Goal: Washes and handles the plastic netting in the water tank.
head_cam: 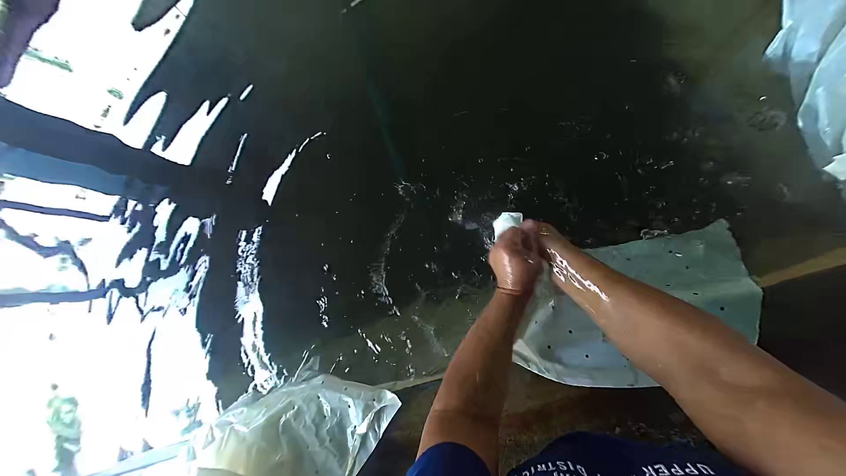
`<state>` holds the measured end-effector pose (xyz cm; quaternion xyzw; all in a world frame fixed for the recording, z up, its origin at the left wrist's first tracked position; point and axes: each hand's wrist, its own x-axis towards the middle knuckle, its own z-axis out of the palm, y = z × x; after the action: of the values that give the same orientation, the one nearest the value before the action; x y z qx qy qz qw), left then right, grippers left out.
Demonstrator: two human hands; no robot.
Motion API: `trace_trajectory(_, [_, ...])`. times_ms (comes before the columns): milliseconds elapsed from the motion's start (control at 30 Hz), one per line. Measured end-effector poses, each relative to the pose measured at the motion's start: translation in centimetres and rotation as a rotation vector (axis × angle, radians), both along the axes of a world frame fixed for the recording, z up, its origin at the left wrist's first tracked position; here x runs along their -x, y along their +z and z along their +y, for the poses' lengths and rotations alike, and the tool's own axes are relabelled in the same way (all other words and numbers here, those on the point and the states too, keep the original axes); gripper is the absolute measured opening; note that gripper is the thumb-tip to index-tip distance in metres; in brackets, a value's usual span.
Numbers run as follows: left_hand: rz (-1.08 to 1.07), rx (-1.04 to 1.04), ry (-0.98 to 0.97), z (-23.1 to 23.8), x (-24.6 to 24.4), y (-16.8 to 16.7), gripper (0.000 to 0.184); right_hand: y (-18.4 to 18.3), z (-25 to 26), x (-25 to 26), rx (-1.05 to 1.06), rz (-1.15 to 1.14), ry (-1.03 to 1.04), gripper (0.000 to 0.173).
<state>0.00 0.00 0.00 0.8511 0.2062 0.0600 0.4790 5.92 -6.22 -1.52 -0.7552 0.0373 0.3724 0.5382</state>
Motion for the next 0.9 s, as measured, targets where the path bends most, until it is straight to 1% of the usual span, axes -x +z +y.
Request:
trace_trajectory(33, [-0.105, -0.015, -0.053, -0.9, 0.4, 0.4, 0.024, -2.1, -0.5, -0.2, -0.003, -0.162, 0.099, 0.035])
trace_trajectory(67, [-0.166, -0.039, -0.082, -1.0, 0.6, 0.4, 0.023, -3.6, -0.4, 0.2, -0.024, -0.238, 0.097, 0.034])
trace_trajectory(100, [-0.175, -0.072, -0.077, 0.0, 0.6, 0.1, 0.022, -2.6, 0.2, 0.2, -0.064, -0.162, 0.052, 0.035])
trace_trajectory(133, [-0.119, -0.109, -0.030, 2.0, 0.4, -0.3, 0.022, -0.4, 1.2, 0.0, -0.133, 0.009, -0.055, 0.035])
trace_trajectory(167, [0.010, -0.133, 0.035, 4.8, 0.3, -0.6, 0.028, 2.3, 2.4, -0.3, -0.187, 0.213, -0.191, 0.040])
trace_trajectory(200, [0.116, -0.160, 0.116, 8.1, 0.3, -1.1, 0.035, 4.2, 3.0, -0.8, -0.229, 0.326, -0.237, 0.048])
trace_trajectory(233, [0.177, -0.212, 0.185, 11.2, 0.7, -1.8, 0.041, 5.5, 3.0, -1.6, -0.280, 0.343, -0.210, 0.053])
trace_trajectory(267, [0.235, -0.250, 0.232, 14.0, 1.2, -2.0, 0.044, 5.9, 2.6, -2.7, -0.318, 0.278, -0.110, 0.056])
trace_trajectory(300, [0.312, -0.284, 0.265, 16.3, 2.1, -1.9, 0.045, 5.7, 2.1, -3.7, -0.304, 0.162, 0.031, 0.056])
trace_trajectory(333, [0.402, -0.306, 0.298, 18.3, 3.1, -1.5, 0.048, 5.0, 1.3, -4.7, -0.252, 0.061, 0.178, 0.052])
trace_trajectory(367, [0.472, -0.324, 0.327, 20.0, 3.8, -0.7, 0.049, 3.9, 0.7, -5.6, -0.168, -0.034, 0.295, 0.045])
trace_trajectory(400, [0.516, -0.343, 0.351, 21.1, 4.1, 0.4, 0.051, 2.4, 0.1, -6.1, -0.069, -0.130, 0.394, 0.042])
trace_trajectory(433, [0.506, -0.372, 0.356, 21.6, 4.2, 1.5, 0.052, 0.5, -0.5, -6.3, 0.044, -0.235, 0.483, 0.042])
trace_trajectory(467, [0.443, -0.408, 0.332, 21.4, 4.1, 2.6, 0.048, -1.3, -1.1, -6.3, 0.157, -0.328, 0.553, 0.041])
trace_trajectory(500, [0.369, -0.436, 0.266, 20.8, 3.6, 3.6, 0.044, -2.0, -1.4, -6.0, 0.250, -0.382, 0.606, 0.040])
trace_trajectory(567, [0.246, -0.471, 0.031, 19.0, 1.8, 4.3, 0.038, -1.9, -1.8, -5.0, 0.370, -0.409, 0.678, 0.038])
trace_trajectory(600, [0.198, -0.512, -0.113, 18.3, 0.7, 3.6, 0.035, -2.1, -2.1, -4.6, 0.393, -0.448, 0.675, 0.035])
trace_trajectory(633, [0.193, -0.553, -0.228, 18.0, -0.3, 2.7, 0.034, -1.9, -2.4, -4.3, 0.407, -0.483, 0.662, 0.031])
trace_trajectory(667, [0.220, -0.581, -0.295, 17.9, -0.9, 1.8, 0.034, -1.8, -2.9, -4.1, 0.414, -0.528, 0.648, 0.027])
trace_trajectory(733, [0.303, -0.593, -0.354, 17.9, -1.4, 1.1, 0.032, -1.2, -4.0, -4.3, 0.441, -0.591, 0.669, 0.021])
trace_trajectory(767, [0.283, -0.595, -0.380, 17.8, -1.4, 1.0, 0.029, -0.4, -4.3, -4.7, 0.466, -0.581, 0.704, 0.021])
trace_trajectory(800, [0.206, -0.598, -0.414, 17.6, -1.2, 1.0, 0.026, 0.5, -4.4, -5.0, 0.476, -0.572, 0.741, 0.023])
trace_trajectory(833, [0.092, -0.594, -0.457, 17.3, -0.9, 1.0, 0.023, 1.2, -4.3, -5.1, 0.442, -0.598, 0.756, 0.026])
trace_trajectory(900, [-0.134, -0.548, -0.540, 16.4, -0.5, 1.6, 0.020, 3.1, -2.9, -4.9, 0.243, -0.667, 0.757, 0.036])
